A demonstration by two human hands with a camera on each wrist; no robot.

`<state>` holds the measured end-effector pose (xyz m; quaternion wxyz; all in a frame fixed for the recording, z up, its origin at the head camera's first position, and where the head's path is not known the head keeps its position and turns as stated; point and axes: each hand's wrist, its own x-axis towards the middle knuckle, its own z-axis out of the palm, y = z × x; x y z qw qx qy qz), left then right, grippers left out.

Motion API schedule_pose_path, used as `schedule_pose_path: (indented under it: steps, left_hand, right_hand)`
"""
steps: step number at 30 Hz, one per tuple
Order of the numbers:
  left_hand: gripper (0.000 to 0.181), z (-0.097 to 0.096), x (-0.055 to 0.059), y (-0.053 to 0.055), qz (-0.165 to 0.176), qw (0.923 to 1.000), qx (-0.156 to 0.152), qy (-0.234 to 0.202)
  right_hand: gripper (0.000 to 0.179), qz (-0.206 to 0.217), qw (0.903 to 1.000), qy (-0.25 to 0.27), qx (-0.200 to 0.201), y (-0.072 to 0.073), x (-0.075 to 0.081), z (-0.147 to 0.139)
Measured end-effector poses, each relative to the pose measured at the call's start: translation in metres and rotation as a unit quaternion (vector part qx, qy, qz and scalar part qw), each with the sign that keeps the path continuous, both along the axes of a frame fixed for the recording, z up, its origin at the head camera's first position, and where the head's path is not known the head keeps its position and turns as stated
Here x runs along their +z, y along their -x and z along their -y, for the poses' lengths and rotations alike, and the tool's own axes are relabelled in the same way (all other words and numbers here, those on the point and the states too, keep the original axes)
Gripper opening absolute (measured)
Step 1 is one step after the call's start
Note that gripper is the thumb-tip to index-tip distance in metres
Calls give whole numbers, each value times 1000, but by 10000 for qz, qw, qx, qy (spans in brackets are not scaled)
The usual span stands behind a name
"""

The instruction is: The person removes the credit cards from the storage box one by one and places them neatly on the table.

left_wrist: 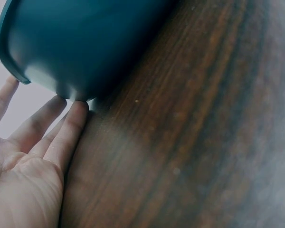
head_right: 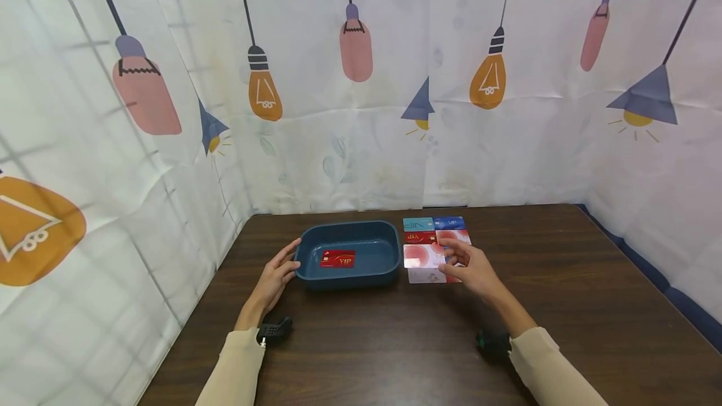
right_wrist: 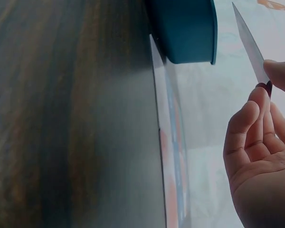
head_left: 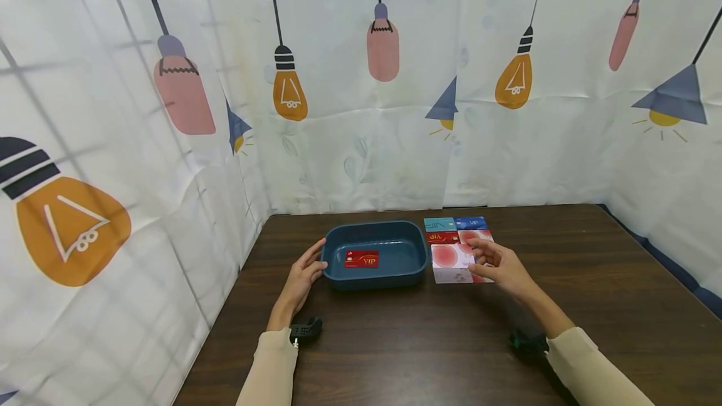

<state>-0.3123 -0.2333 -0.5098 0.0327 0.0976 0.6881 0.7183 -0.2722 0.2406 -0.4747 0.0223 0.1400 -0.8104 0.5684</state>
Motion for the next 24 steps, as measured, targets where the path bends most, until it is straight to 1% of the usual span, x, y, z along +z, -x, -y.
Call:
schedule_pose_path:
  steps: [2, 9, 12, 20, 24]
  left_hand:
    - [58, 0, 0, 0, -4, 10000, 7, 6]
    - [58, 0, -1, 0, -16, 10000, -7, -7]
    - [59, 0, -1, -1, -10, 10000, -2, -13]
    - [59, 0, 0, -1, 14, 10000, -1, -19]
    - [59, 1, -1, -1, 5, 10000, -26, 17]
  right_hand:
    - [57, 65, 10000, 32, -13, -1, -2, -2]
    - [56, -1, 10000, 48, 72, -3, -6, -6]
    - [57, 164, 9998, 55, 64, -3, -7, -7]
    - [62, 580, 9969, 57, 536, -4, -7, -8]
    - [62, 792, 9953, -104, 554, -3, -9, -7]
